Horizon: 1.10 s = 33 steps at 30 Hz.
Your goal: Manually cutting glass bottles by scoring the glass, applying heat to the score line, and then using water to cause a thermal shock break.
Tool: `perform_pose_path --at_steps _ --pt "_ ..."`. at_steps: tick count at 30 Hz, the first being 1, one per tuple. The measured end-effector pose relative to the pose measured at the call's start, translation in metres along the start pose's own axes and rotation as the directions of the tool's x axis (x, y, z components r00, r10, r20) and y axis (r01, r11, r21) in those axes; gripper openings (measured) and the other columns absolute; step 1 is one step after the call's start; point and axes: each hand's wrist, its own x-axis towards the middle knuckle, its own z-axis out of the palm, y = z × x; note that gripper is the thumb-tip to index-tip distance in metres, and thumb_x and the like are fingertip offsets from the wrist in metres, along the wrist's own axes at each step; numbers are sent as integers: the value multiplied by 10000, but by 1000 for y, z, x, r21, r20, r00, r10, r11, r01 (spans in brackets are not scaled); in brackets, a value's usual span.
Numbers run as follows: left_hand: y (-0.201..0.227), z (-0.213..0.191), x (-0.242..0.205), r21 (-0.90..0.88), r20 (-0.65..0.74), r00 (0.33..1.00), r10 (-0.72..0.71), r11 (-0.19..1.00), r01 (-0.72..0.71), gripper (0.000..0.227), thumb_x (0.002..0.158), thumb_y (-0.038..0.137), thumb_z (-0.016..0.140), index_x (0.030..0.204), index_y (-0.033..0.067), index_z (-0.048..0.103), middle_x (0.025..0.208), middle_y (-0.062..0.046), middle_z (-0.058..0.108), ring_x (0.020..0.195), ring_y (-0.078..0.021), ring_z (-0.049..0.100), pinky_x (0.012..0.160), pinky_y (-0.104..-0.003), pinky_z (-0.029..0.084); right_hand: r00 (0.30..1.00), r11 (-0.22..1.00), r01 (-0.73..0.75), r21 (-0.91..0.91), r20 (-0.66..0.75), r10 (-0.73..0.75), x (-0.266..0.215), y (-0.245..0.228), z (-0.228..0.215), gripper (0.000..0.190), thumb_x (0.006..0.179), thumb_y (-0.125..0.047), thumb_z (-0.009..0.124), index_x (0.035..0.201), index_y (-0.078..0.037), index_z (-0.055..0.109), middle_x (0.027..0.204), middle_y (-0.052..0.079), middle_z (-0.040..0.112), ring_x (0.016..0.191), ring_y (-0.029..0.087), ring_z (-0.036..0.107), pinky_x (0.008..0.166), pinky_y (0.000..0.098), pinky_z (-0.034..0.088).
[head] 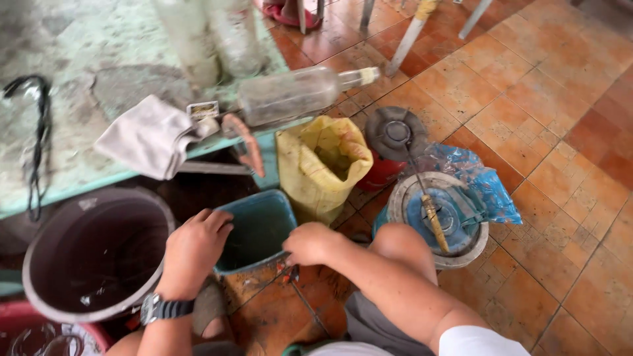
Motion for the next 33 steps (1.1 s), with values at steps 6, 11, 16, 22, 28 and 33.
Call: perform_pose_path --at_steps 6,11,16,22,28,33 --pt "-5 -20 15 -7 131 990 -51 999 52 133 930 269 657 1005 245 764 1015 82 756 860 -226 727 688 -406 564 995 997 70 25 -71 -68 -3 1 -4 358 1039 -376 582 1136 -65 728 1059 113 734 955 309 696 702 457 589" --pt "-19 -17 25 166 357 907 -226 970 176 221 983 369 573 1067 301 765 1042 103 778 937 -173 735 740 -349 561 989 995 103 20 -105 -100 -4 3 3 318 1043 -374 580 1107 -102 730 1074 88 727 975 309 679 717 464 572" --pt "-47 27 39 158 600 704 -380 919 361 288 948 383 590 1109 251 788 1149 3 817 1061 -201 739 849 -346 532 989 993 89 75 -127 -79 -17 11 0 286 1019 -364 639 1077 -112 760 1051 65 736 955 280 689 700 452 573" --pt "-28 28 62 44 388 796 -464 872 487 324 1002 341 604 1250 220 775 1250 -50 771 1152 -298 679 905 -415 524 983 991 58 117 -180 -36 -32 16 0 267 1013 -380 641 1070 -153 769 1061 29 751 973 267 693 695 433 554" --pt "-34 45 71 43 387 799 -461 874 483 295 1008 327 623 1234 226 783 1186 -66 788 1103 -298 689 876 -423 527 985 987 63 146 -166 -38 -33 19 2 229 1006 -353 646 1064 -181 786 1032 -12 760 942 248 696 655 412 549" --pt "-38 49 70 -2 353 813 -463 869 496 280 996 294 656 1226 203 789 1204 -64 780 1110 -296 685 881 -426 533 985 985 79 156 -164 -53 -46 18 -8 235 987 -360 665 1070 -186 799 1066 -24 771 991 242 712 697 401 568"
